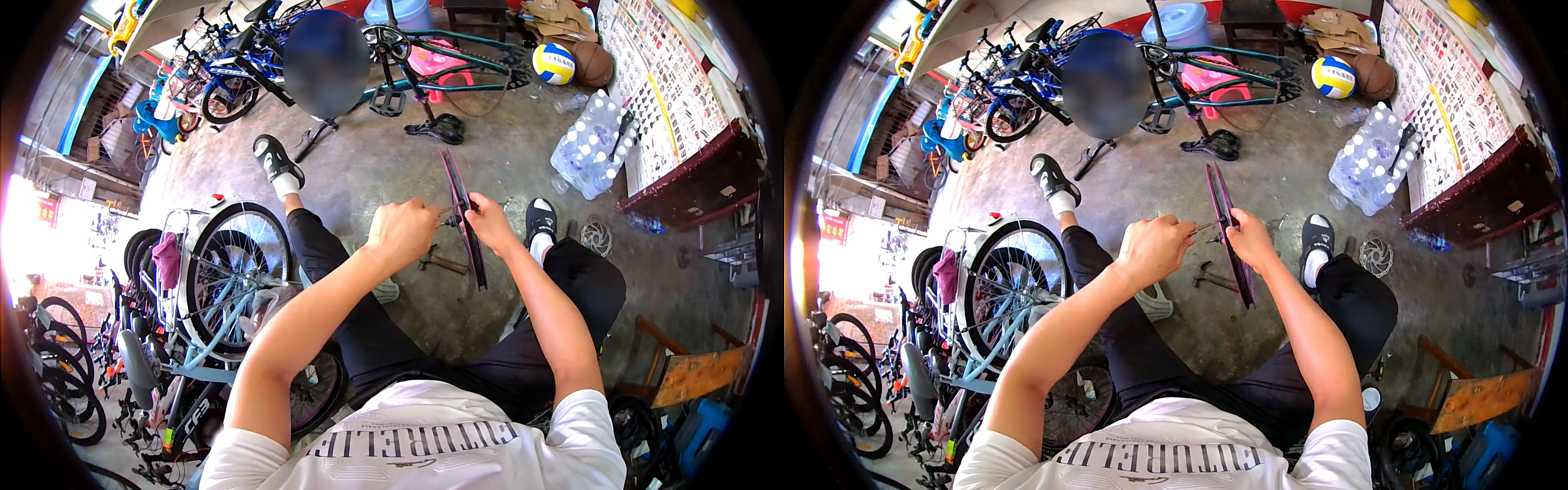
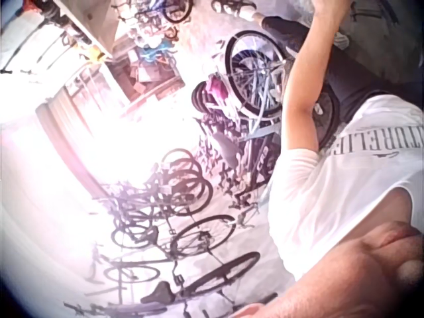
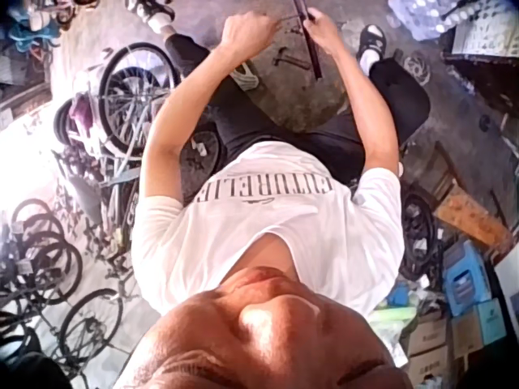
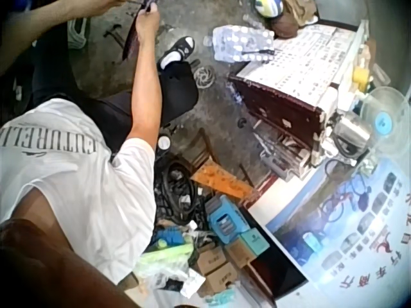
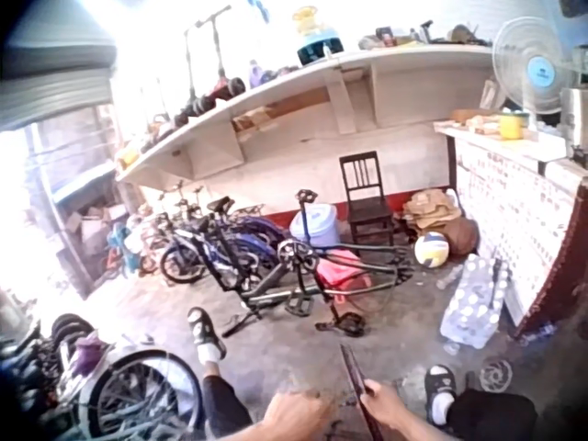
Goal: The person removes a strip of material from a bicycle wheel rim and then reaches into a tool box to select various tools.
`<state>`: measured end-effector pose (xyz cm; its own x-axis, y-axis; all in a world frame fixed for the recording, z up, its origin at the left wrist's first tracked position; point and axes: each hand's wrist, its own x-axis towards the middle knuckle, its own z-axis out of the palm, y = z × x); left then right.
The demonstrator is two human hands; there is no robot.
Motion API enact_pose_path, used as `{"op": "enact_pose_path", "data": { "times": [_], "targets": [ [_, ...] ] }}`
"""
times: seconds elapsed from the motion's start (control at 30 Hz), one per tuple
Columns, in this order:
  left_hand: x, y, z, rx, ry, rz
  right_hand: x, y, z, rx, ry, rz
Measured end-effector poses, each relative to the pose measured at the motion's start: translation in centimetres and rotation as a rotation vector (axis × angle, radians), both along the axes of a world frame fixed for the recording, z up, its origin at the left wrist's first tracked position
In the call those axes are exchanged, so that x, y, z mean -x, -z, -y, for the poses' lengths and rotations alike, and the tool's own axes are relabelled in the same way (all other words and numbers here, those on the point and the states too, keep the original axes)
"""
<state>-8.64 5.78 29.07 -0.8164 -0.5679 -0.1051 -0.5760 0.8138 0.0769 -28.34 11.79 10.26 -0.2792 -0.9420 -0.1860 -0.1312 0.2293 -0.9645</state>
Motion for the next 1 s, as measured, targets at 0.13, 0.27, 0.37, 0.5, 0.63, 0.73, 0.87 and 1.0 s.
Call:
{"op": "enact_pose_path", "data": {
  "times": [0.13,0.27,0.37,0.5,0.63,0.73,0.87,1.0],
  "targets": [
    [-1.8,2.4,-1.2,-0.065,-0.119,-0.277,-0.2,-4.9,-0.4,0.035,0.015,-0.015],
    [-2.3,4.6,-1.5,-0.133,-0.172,-0.423,0.5,-5.1,-0.5,-0.106,0.030,0.183],
    [-2.8,5.3,-1.8,-0.131,-0.188,-0.467,0.5,-5.3,-0.6,-0.092,-0.001,0.144],
    [-3.2,5.5,-2.6,-0.079,-0.177,-0.469,-0.1,-4.9,-0.6,-0.038,0.005,0.057],
    [-3.0,5.6,-3.3,-0.059,-0.181,-0.471,-0.2,-4.9,-0.5,-0.020,0.031,-0.039],
    [-2.7,6.1,-4.2,0.004,-0.178,-0.478,-0.4,-3.4,-0.3,0.040,0.065,-0.159],
    [-2.3,7.0,-5.5,0.054,-0.193,-0.515,-0.3,-3.1,-0.4,0.084,0.055,-0.239],
    [-1.8,7.5,-6.2,0.067,-0.233,-0.548,-0.2,-2.9,-0.4,0.090,0.072,-0.198]
  ]
}}
